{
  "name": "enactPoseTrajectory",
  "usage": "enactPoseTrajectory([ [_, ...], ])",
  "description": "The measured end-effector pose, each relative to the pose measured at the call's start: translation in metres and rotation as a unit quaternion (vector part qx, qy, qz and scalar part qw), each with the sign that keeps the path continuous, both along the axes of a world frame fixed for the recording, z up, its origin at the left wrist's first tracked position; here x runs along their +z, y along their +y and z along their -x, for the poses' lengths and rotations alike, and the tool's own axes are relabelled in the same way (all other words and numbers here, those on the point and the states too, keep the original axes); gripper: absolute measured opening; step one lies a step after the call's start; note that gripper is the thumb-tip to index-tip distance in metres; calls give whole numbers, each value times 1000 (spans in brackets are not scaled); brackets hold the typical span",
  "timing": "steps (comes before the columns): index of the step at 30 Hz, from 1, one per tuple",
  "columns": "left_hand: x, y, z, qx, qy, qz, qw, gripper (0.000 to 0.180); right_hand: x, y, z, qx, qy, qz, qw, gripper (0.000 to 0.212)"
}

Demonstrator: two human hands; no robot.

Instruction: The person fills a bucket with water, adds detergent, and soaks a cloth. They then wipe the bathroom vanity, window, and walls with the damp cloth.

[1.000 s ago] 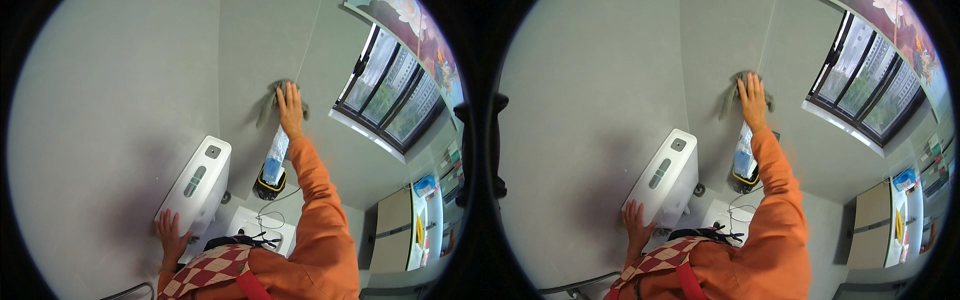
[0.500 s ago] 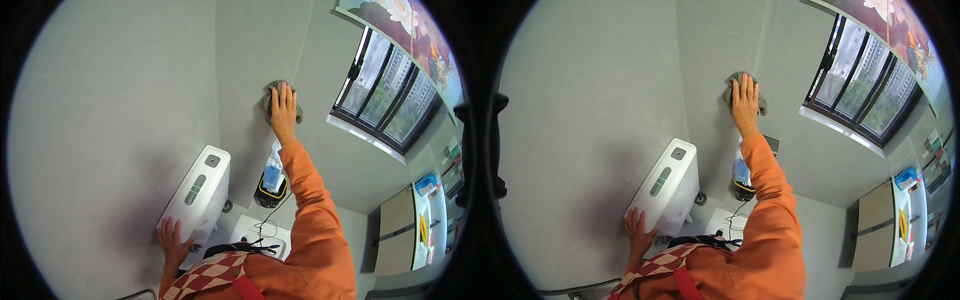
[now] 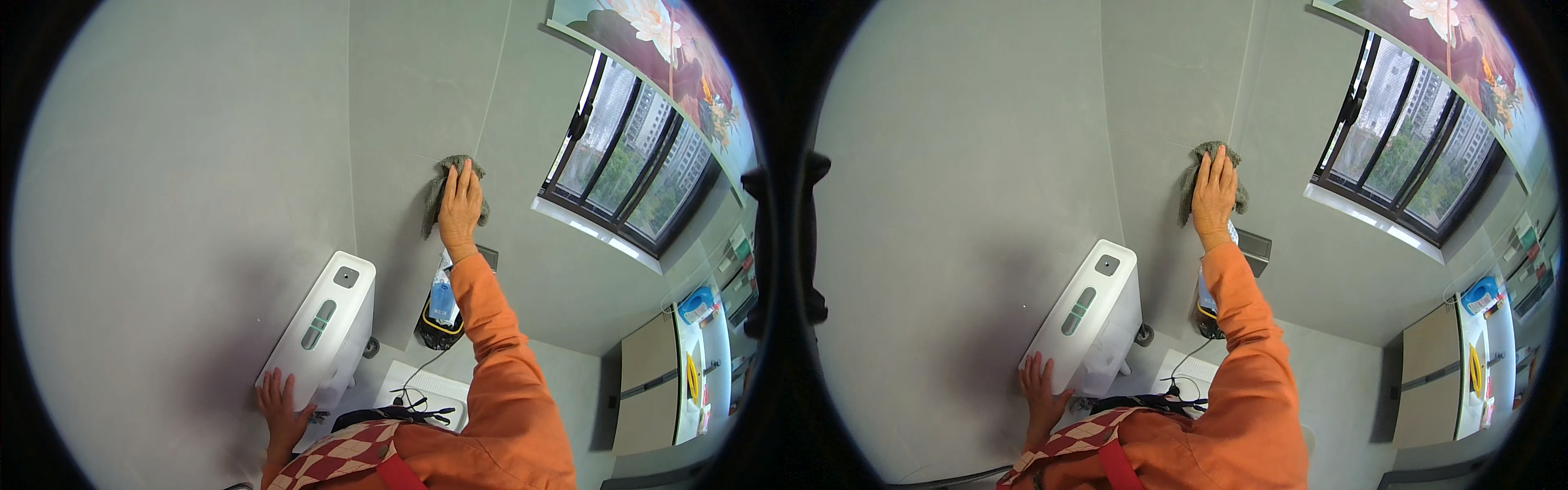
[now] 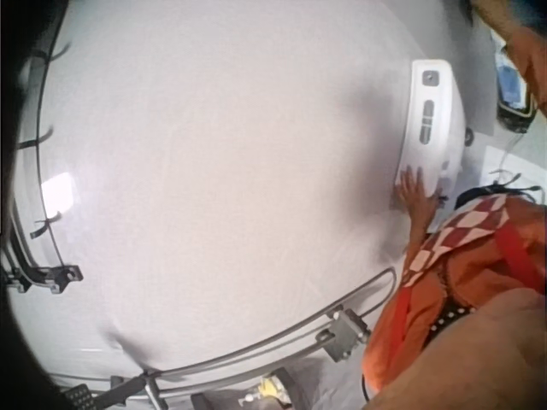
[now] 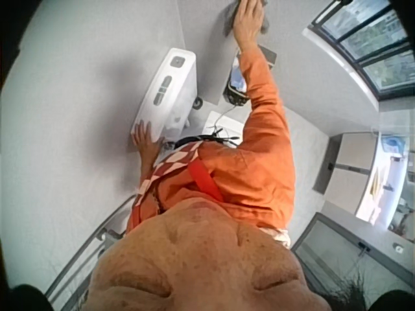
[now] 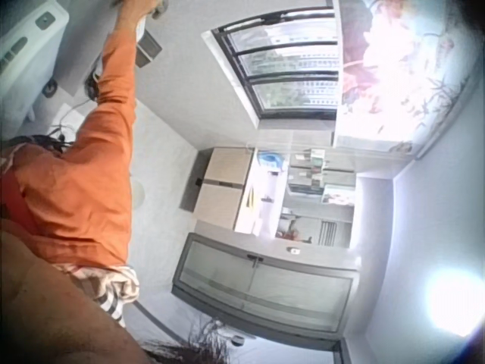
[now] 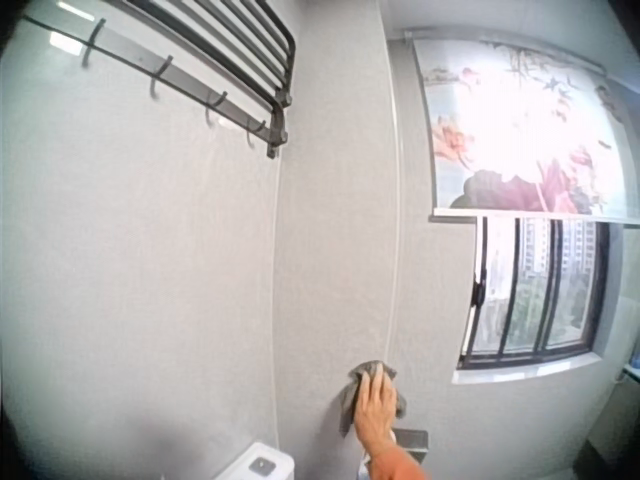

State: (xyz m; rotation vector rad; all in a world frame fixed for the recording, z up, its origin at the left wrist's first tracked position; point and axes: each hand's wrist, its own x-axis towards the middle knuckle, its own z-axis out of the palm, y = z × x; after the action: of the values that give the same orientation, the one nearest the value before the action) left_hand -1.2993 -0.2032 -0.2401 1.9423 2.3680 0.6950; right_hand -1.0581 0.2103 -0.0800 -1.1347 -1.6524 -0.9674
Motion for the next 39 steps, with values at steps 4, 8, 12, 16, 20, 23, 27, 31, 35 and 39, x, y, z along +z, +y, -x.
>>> enactPoseTrajectory([
  [4,0,1,0,-5,21,3,1000,70,0,-2,-4,5,-18,20,1000,40],
  [8,1,1,1,-6,7,4,1000,70,4,-8,-4,13,3,6,1000,40],
  [12,0,-1,1,-3,20,-5,1000,70,15,-5,-2,7,-6,8,1000,41],
  [16,-1,-1,0,5,7,-10,1000,70,14,-1,-1,-1,-5,23,1000,42],
  [20,-2,-2,-1,7,-2,-30,1000,70,-7,-5,-5,-8,-41,-5,999,41],
  [23,-2,-2,-1,9,-1,-40,999,70,-13,-3,-7,-23,-60,41,997,39],
  [27,-2,-2,-1,15,4,-37,999,69,-10,8,11,30,-153,49,987,42],
  [31,0,-3,-2,14,2,-46,999,68,-2,24,64,54,-225,36,972,40],
  [35,0,-3,-2,20,-1,-35,999,67,9,35,121,17,-314,39,949,39],
  [39,-1,-3,-2,21,9,-51,998,68,11,36,157,-39,-323,69,943,40],
])
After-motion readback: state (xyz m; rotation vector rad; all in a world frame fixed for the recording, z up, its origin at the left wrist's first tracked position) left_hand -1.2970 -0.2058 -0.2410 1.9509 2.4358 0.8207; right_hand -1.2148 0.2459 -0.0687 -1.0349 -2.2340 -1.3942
